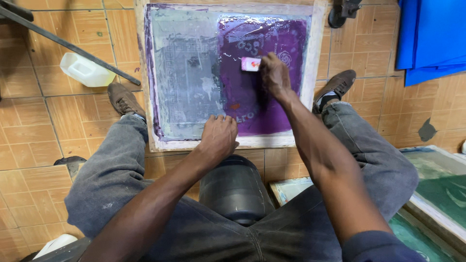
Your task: The person pours a liquid onto a screen printing frame and uses a small card to spread the liquid across the screen surface. The person then sets the card aside and continues to spread the liquid with their hand.
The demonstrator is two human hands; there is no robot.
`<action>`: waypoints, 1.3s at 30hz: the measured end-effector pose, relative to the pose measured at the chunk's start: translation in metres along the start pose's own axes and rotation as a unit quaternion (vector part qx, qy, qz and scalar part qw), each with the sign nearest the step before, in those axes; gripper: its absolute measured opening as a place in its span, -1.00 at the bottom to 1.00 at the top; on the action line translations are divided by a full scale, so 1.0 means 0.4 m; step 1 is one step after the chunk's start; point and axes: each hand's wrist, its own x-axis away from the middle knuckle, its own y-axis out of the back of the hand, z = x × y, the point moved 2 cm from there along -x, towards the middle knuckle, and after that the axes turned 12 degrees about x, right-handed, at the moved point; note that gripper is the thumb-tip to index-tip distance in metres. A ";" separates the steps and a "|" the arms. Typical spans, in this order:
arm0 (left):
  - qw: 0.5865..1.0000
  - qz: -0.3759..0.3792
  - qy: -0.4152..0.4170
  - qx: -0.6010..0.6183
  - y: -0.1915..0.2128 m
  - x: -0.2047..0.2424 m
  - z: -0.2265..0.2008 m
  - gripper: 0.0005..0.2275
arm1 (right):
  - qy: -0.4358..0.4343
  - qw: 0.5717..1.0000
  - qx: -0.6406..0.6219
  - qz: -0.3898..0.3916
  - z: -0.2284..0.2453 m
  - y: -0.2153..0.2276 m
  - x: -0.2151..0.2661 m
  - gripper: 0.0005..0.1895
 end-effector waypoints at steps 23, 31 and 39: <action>0.924 -0.289 -0.030 0.247 0.153 -0.057 0.068 -0.89 | -0.187 0.974 -0.107 -0.066 0.098 0.012 0.387 -0.77; 0.884 -0.289 -0.009 0.366 0.265 -0.008 0.041 -0.89 | -0.288 0.928 -0.234 -0.028 0.382 0.004 0.314 -0.84; 0.879 -0.290 -0.013 0.378 0.242 -0.027 0.059 -0.88 | -0.309 0.929 -0.199 -0.044 0.262 -0.014 0.325 -0.79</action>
